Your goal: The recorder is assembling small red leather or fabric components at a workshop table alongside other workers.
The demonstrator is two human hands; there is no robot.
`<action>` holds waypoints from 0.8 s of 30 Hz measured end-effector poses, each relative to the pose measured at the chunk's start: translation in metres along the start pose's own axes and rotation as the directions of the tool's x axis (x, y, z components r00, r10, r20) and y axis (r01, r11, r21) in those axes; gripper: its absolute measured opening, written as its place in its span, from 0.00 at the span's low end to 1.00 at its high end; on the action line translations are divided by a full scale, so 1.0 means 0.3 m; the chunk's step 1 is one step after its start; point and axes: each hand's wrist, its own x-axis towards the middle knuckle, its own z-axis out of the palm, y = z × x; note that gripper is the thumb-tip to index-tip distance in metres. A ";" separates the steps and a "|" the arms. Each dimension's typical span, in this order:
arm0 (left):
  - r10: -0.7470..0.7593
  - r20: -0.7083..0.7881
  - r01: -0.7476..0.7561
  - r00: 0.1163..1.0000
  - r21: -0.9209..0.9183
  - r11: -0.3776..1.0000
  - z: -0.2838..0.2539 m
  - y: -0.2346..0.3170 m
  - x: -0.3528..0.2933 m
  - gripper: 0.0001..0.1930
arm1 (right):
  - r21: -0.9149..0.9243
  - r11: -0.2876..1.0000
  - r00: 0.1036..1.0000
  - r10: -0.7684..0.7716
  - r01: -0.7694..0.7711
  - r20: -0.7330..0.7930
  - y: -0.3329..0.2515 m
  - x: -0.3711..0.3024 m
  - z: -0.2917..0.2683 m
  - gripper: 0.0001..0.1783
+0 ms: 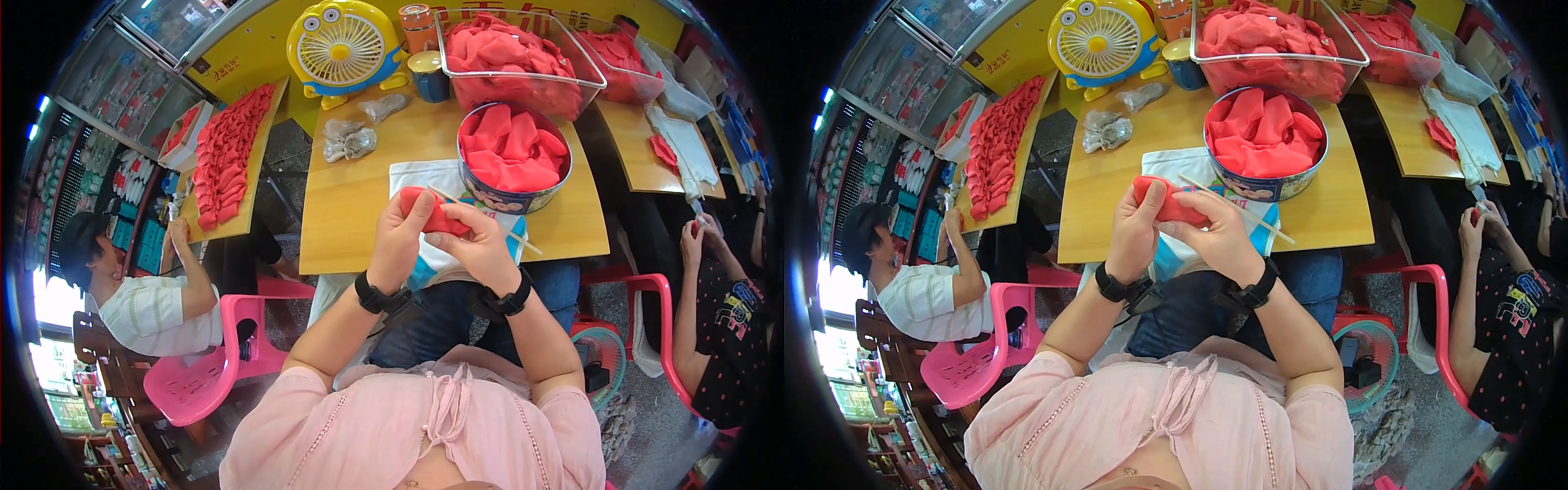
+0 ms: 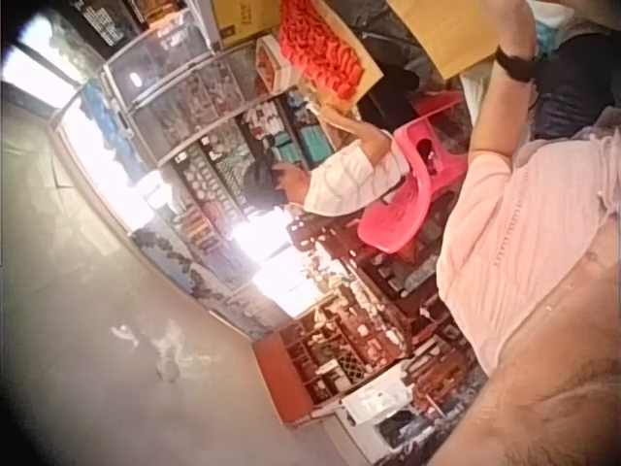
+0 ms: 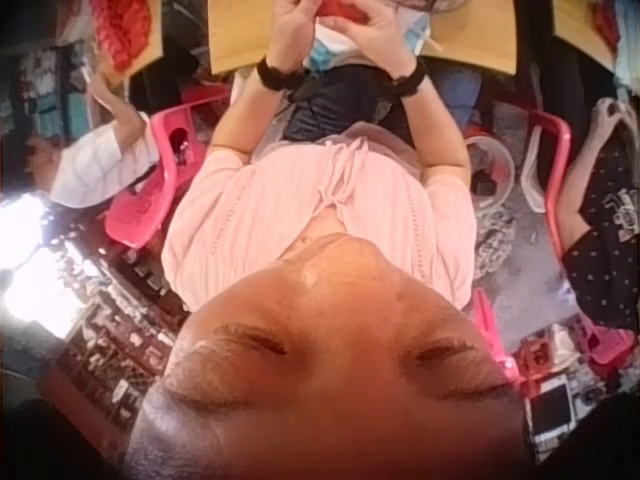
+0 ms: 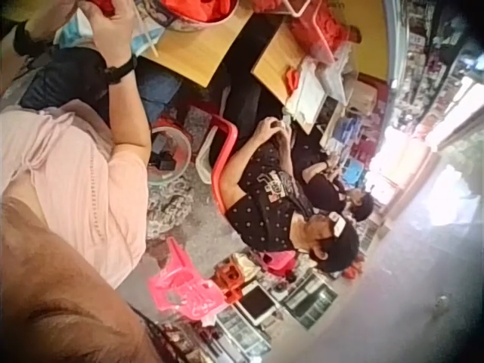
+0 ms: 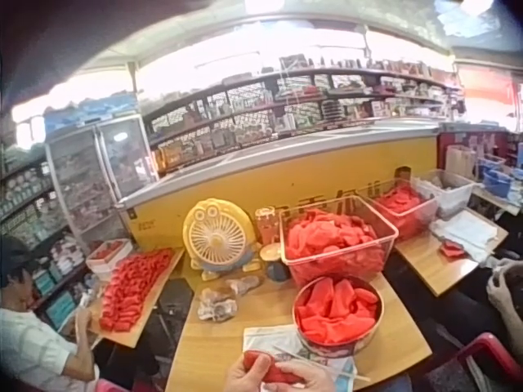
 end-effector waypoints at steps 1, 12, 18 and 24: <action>0.000 0.006 0.000 1.000 0.020 1.000 0.003 0.000 -0.003 0.12 | -0.003 1.000 0.999 -0.006 0.006 0.040 -0.001 0.003 -0.012 0.21; -0.179 0.069 0.177 0.981 0.036 0.984 -0.003 0.010 -0.011 0.13 | -0.141 0.986 0.972 -0.057 0.091 0.230 -0.085 0.027 -0.064 0.10; -0.216 -0.013 0.217 0.976 0.081 0.973 0.009 0.039 -0.012 0.19 | -0.147 0.989 0.996 0.008 0.005 0.092 -0.048 0.025 -0.078 0.09; -0.191 0.046 0.185 0.981 0.112 0.976 -0.029 0.030 -0.052 0.18 | 0.023 0.999 0.999 -0.025 0.025 0.021 -0.050 0.023 -0.068 0.11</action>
